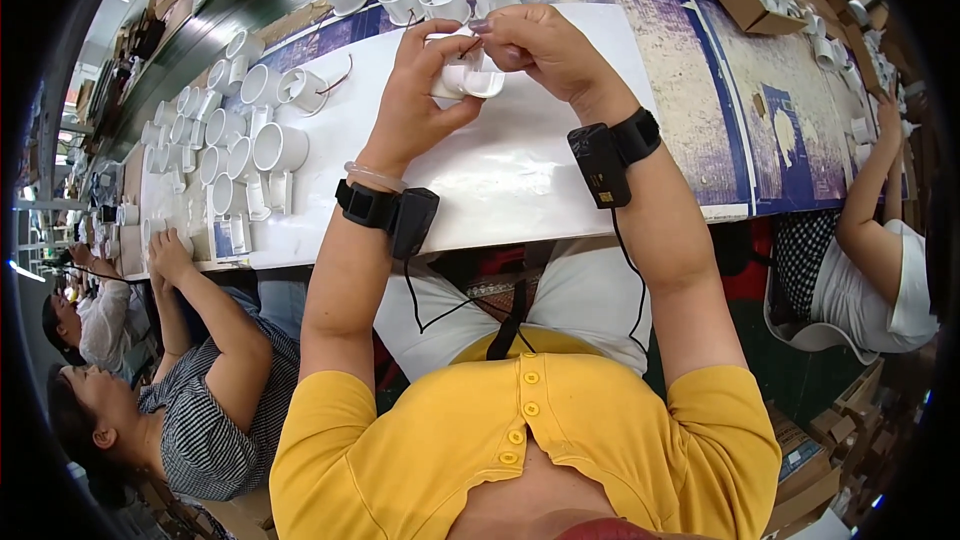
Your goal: The person threads wires through a housing, presses a fan into it, and then threads the wires through a base before pressing the housing onto the base.
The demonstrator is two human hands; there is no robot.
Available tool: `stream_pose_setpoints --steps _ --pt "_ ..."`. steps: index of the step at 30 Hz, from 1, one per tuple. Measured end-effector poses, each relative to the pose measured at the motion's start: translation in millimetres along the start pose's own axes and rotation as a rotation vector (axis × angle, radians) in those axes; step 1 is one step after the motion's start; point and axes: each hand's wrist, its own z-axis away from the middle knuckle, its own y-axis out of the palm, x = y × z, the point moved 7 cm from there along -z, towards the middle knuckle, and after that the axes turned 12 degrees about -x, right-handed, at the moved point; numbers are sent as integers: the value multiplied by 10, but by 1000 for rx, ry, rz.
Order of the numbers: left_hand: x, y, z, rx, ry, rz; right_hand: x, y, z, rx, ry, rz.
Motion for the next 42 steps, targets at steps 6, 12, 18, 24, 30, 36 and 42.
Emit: stream_pose_setpoints --steps 6,12,18,24,30,36,42 --pt "-9 -23 17 -47 -109 121 39 -22 23 -44 37 -172" --pt "26 -46 41 6 -47 104 14 2 -2 26 35 -258" --pt "30 -23 44 13 22 93 48 11 22 -53 35 -123" --pt "40 -73 34 -110 -35 250 189 -100 -19 -50 -88 -283" --pt "67 -135 54 -182 -152 415 172 68 86 31 -257 50" --pt "91 -37 72 -64 -289 467 189 179 -3 6 -552 316" --pt "54 145 172 64 -387 368 209 116 56 -27 -686 510"
